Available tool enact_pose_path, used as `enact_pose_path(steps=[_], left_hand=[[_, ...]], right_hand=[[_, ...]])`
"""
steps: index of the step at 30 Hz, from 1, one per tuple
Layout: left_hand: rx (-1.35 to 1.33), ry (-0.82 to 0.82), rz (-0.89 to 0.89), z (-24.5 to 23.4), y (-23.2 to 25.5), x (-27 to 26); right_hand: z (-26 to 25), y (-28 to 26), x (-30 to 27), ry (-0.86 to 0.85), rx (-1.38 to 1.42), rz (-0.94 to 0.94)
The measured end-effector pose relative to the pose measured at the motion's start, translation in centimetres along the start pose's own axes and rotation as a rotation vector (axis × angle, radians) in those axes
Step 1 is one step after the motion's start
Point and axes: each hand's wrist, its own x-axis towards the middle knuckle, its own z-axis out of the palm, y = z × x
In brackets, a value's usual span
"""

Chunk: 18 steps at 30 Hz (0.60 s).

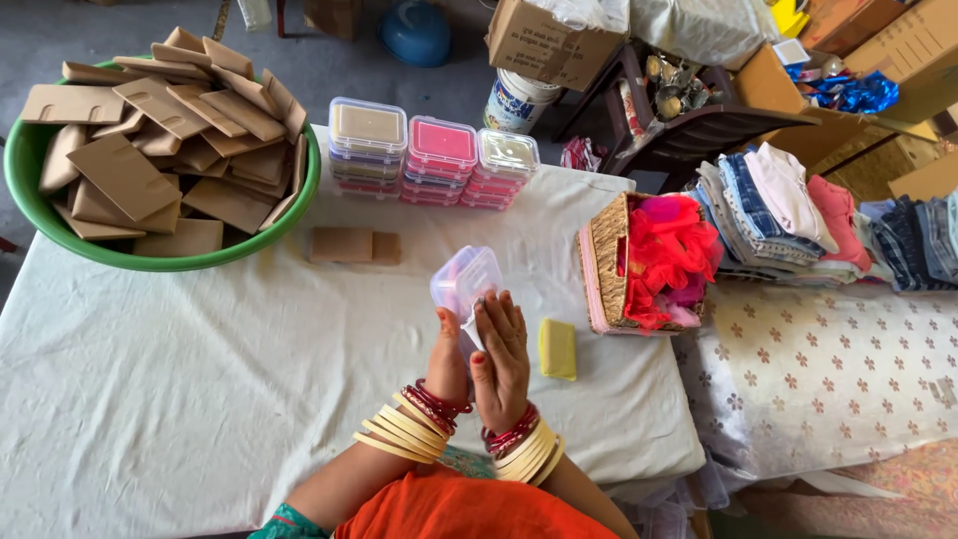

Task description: Wrapping bars of soap in pink paper and preparing small plastic containers.

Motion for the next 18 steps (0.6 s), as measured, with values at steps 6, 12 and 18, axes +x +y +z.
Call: enact_pose_path(steps=[6,12,18], left_hand=[[0.524,-0.155,0.079,4.2,0.5,-1.8],[0.587,-0.246,-0.058,3.0,0.9,-2.1],[0.089,-0.091,-0.085,6.3,3.4,-1.7]], right_hand=[[-3.7,-1.1,3.7,0.144,0.108,-0.075],[-4.5,3.9,3.3,0.266,0.282,0.18],[-2.4,2.5,1.9,0.204,0.46,0.348]])
